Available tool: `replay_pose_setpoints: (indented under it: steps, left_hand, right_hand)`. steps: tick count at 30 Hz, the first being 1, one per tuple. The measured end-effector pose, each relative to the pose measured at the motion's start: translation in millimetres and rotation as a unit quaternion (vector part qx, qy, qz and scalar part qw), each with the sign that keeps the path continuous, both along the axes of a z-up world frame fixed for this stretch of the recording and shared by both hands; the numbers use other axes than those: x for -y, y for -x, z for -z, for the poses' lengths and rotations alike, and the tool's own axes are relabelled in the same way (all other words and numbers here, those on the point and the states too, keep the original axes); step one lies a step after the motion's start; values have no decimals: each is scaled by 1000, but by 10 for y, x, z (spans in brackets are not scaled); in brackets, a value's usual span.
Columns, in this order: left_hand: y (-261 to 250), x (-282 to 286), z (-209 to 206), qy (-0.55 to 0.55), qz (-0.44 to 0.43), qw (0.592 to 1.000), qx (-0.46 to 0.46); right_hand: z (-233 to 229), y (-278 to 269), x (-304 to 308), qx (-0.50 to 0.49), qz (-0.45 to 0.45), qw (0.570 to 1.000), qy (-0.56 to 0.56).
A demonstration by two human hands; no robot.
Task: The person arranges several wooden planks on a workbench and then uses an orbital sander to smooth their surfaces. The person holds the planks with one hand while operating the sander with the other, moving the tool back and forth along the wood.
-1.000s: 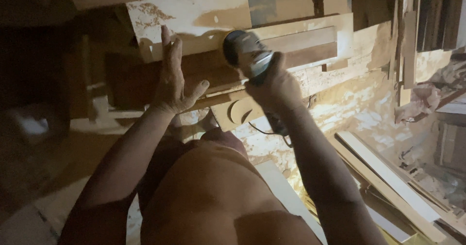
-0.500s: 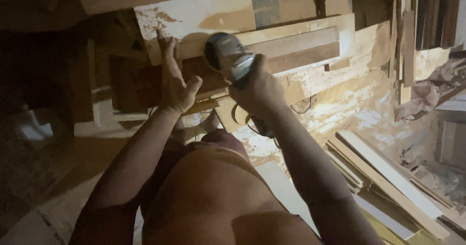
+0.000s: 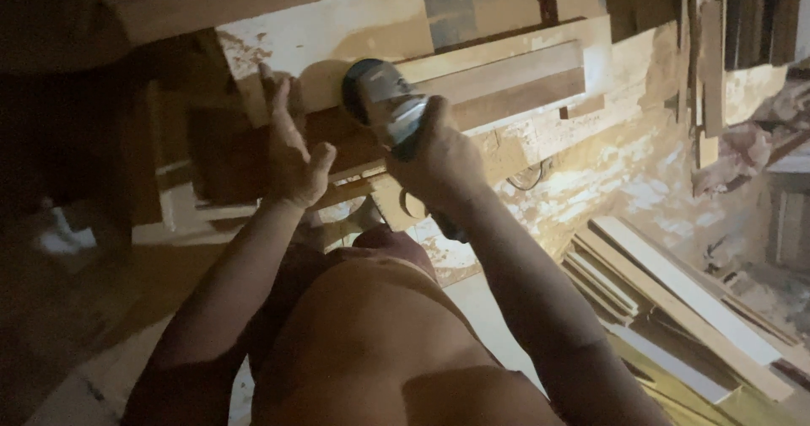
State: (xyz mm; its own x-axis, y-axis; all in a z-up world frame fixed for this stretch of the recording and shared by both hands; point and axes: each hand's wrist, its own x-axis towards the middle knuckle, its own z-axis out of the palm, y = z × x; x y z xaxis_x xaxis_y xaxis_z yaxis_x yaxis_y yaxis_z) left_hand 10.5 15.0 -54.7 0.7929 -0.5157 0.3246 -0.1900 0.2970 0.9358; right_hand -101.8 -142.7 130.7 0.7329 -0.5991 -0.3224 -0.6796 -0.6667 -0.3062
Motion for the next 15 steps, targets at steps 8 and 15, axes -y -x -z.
replay_pose_setpoints:
  steps: [8, 15]
  left_hand:
    - [-25, -31, -60, -121, -30, 988, 86]
    - [-62, -104, -24, -223, -37, 958, 175]
  right_hand:
    - [-19, 25, 284, -42, 55, 998, -2]
    - [-178, 310, 916, -16, 97, 995, -17]
